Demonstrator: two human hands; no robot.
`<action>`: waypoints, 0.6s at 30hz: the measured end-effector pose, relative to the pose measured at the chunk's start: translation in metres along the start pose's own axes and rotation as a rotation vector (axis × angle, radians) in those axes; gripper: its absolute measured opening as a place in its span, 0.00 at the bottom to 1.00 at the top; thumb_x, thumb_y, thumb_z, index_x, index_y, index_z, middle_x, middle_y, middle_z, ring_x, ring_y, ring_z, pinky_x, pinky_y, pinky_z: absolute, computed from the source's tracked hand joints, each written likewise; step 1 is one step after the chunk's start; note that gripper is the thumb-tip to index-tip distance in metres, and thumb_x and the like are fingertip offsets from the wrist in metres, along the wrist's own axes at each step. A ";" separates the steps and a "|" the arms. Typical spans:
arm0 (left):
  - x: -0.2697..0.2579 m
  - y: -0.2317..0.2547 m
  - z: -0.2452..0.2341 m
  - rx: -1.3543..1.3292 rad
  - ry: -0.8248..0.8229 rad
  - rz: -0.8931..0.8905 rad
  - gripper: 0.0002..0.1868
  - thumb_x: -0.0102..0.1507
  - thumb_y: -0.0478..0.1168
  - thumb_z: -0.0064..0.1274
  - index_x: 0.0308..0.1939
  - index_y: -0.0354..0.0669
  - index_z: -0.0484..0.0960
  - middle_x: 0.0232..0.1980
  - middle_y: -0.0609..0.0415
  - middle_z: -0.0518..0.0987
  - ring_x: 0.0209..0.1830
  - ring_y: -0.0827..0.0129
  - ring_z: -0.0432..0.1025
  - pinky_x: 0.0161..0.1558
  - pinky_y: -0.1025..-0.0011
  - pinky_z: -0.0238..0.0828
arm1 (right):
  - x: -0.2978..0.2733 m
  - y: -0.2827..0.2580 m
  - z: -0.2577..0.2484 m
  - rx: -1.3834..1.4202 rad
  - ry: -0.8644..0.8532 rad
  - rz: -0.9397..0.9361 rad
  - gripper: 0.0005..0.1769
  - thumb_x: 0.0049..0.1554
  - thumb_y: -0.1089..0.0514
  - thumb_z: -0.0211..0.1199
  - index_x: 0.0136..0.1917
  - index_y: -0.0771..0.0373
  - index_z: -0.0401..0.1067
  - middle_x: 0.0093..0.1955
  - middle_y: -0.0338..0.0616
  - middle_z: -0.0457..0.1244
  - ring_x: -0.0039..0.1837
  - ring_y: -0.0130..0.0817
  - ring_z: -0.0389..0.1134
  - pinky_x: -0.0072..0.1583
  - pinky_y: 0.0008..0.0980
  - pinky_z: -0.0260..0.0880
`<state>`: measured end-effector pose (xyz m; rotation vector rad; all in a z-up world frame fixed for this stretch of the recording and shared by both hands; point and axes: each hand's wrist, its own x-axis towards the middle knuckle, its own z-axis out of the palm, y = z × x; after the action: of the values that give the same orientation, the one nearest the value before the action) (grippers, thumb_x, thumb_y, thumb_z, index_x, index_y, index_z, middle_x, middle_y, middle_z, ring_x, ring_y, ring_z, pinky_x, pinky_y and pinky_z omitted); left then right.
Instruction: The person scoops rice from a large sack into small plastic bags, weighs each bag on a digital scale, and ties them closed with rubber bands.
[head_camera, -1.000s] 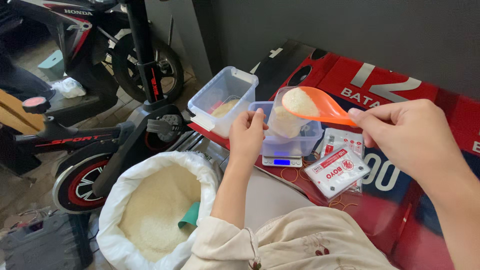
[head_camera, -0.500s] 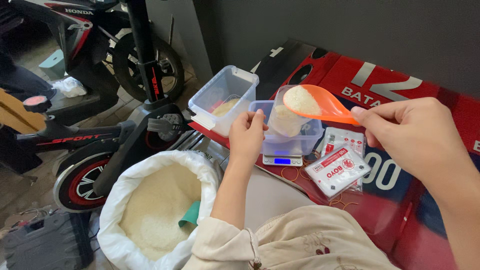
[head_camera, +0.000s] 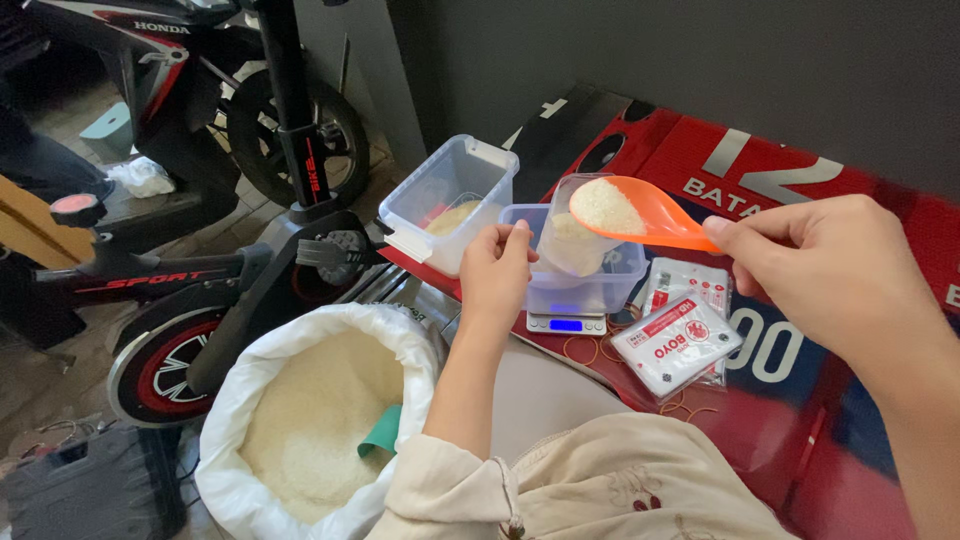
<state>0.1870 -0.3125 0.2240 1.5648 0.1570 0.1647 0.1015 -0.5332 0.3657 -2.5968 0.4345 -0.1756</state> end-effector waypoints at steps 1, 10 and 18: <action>0.000 0.000 0.000 0.002 0.001 -0.003 0.17 0.66 0.49 0.51 0.40 0.37 0.81 0.30 0.56 0.81 0.25 0.76 0.70 0.30 0.76 0.69 | 0.000 0.001 0.000 0.006 0.006 -0.009 0.28 0.64 0.44 0.66 0.32 0.69 0.76 0.22 0.47 0.62 0.26 0.29 0.59 0.32 0.31 0.60; 0.003 -0.001 -0.002 0.008 0.011 -0.008 0.17 0.66 0.49 0.51 0.41 0.37 0.82 0.30 0.56 0.81 0.25 0.77 0.71 0.30 0.75 0.69 | 0.009 0.006 -0.005 0.048 0.011 -0.074 0.25 0.60 0.44 0.66 0.33 0.68 0.80 0.25 0.46 0.63 0.28 0.31 0.61 0.35 0.35 0.63; 0.009 -0.002 -0.003 -0.021 0.004 0.027 0.17 0.66 0.48 0.51 0.41 0.35 0.82 0.30 0.56 0.81 0.24 0.77 0.69 0.29 0.75 0.67 | 0.025 -0.019 -0.003 -0.014 -0.021 -0.170 0.18 0.56 0.46 0.66 0.40 0.64 0.82 0.30 0.46 0.66 0.32 0.36 0.69 0.41 0.37 0.69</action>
<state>0.1949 -0.3078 0.2222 1.5460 0.1371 0.1901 0.1298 -0.5267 0.3787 -2.6464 0.2075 -0.2033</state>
